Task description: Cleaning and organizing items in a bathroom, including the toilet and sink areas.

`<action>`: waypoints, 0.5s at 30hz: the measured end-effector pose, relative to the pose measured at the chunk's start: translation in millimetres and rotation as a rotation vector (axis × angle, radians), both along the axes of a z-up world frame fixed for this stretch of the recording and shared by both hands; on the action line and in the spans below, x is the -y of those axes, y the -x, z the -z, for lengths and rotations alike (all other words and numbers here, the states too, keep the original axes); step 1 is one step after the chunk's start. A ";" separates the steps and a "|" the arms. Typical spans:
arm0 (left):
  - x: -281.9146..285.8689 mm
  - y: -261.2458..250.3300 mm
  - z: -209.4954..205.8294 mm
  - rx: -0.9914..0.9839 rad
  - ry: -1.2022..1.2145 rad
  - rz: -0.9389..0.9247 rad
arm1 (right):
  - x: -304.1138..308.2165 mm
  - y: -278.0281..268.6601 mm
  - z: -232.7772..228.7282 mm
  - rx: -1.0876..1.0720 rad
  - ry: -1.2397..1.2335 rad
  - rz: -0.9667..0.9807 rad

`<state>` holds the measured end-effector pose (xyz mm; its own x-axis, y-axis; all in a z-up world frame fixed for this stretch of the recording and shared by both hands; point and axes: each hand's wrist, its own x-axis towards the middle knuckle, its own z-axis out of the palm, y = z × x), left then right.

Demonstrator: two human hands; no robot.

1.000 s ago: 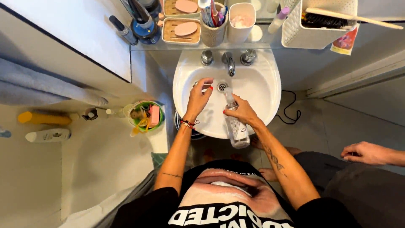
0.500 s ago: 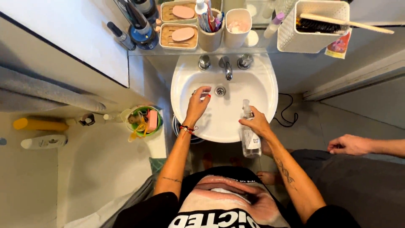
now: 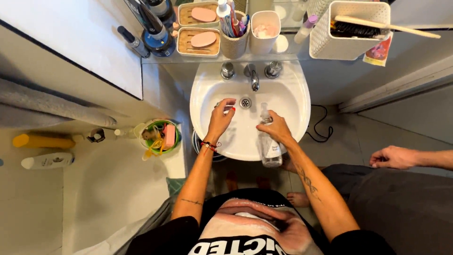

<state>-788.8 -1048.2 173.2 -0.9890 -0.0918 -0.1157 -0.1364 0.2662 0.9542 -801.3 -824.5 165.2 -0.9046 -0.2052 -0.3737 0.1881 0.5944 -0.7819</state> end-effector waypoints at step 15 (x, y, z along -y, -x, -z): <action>3.8 7.0 17.4 0.015 0.018 0.015 | 0.0 -13.2 -39.6 0.054 -0.062 0.043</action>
